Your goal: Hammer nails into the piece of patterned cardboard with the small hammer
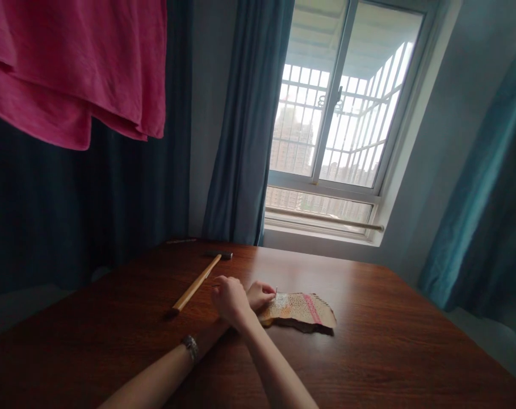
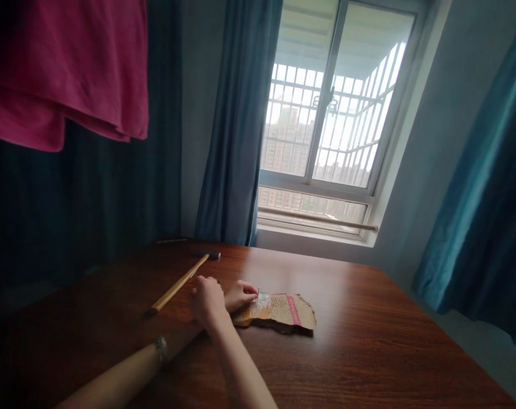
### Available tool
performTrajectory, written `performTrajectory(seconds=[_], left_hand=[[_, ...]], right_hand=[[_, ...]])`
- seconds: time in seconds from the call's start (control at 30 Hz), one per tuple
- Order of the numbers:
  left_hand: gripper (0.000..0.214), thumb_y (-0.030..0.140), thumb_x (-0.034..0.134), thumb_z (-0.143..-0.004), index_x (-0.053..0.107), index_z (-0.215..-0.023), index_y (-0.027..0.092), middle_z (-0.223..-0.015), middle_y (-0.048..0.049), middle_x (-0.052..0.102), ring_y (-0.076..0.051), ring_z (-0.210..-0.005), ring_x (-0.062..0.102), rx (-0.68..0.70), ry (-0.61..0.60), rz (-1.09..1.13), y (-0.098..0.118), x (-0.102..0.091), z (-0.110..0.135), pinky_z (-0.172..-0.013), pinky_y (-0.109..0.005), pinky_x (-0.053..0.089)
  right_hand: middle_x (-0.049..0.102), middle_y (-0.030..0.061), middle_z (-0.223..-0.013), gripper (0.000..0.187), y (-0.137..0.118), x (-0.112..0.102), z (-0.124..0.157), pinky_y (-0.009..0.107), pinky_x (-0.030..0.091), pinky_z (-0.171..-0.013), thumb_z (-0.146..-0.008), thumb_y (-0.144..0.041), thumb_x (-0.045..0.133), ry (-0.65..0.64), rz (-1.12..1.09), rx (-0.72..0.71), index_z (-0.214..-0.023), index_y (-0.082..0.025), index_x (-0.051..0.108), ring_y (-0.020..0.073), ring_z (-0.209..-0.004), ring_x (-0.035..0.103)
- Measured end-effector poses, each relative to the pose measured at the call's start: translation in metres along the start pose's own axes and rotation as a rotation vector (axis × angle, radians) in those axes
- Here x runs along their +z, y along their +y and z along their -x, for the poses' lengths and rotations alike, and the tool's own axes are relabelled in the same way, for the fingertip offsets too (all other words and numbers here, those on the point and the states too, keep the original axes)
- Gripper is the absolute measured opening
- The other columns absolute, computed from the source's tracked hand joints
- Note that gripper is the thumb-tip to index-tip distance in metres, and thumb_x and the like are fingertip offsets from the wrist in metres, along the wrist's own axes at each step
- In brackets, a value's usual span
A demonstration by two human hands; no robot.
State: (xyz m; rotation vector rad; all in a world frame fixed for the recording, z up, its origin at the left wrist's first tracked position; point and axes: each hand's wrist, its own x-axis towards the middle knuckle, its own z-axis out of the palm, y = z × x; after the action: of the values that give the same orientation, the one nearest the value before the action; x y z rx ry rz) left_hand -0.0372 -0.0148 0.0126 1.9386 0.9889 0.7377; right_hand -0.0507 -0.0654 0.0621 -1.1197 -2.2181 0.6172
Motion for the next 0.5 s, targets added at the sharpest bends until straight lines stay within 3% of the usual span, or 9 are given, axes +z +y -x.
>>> performTrajectory(seconds=[0.07,0.17,0.33,0.5], left_hand=[[0.029,0.031,0.056,-0.063,0.072,-0.078,0.011,-0.077,-0.0103,0.069,-0.022,-0.075,0.059,0.06,0.075,-0.077,-0.004,0.001,0.0,-0.068,-0.028,0.042],[0.032,0.03,0.053,-0.066,0.071,-0.082,0.01,-0.078,-0.0075,0.07,-0.019,-0.073,0.059,0.099,0.095,-0.153,-0.012,0.002,-0.002,-0.067,-0.025,0.042],[0.033,0.03,0.053,-0.066,0.071,-0.083,0.008,-0.076,-0.0068,0.07,-0.017,-0.071,0.059,0.072,0.095,-0.141,-0.013,0.002,-0.003,-0.063,-0.022,0.041],[0.031,0.029,0.053,-0.066,0.072,-0.079,0.009,-0.071,-0.0064,0.069,-0.016,-0.066,0.057,0.081,0.113,-0.145,-0.008,0.002,0.002,-0.058,-0.022,0.039]], right_hand=[[0.061,0.0082,-0.102,0.034,-0.021,0.026,-0.021,0.044,0.047,-0.075,-0.081,-0.027,0.041,0.01,0.144,0.124,-0.113,-0.026,0.052,0.0262,-0.091,0.059],[0.06,0.0153,-0.105,0.034,-0.038,0.053,-0.045,0.044,0.05,-0.066,-0.079,-0.035,0.045,-0.06,0.31,0.152,-0.109,-0.021,0.054,0.0283,-0.086,0.062],[0.057,0.0229,-0.109,0.063,-0.04,0.071,-0.067,0.046,0.048,-0.07,-0.077,-0.042,0.05,-0.053,0.398,0.265,-0.129,-0.011,0.033,0.0318,-0.094,0.06],[0.059,0.0273,-0.103,0.086,-0.03,0.086,-0.074,0.045,0.046,-0.075,-0.075,-0.048,0.054,0.078,0.361,0.361,-0.133,0.003,0.017,0.0303,-0.094,0.06]])
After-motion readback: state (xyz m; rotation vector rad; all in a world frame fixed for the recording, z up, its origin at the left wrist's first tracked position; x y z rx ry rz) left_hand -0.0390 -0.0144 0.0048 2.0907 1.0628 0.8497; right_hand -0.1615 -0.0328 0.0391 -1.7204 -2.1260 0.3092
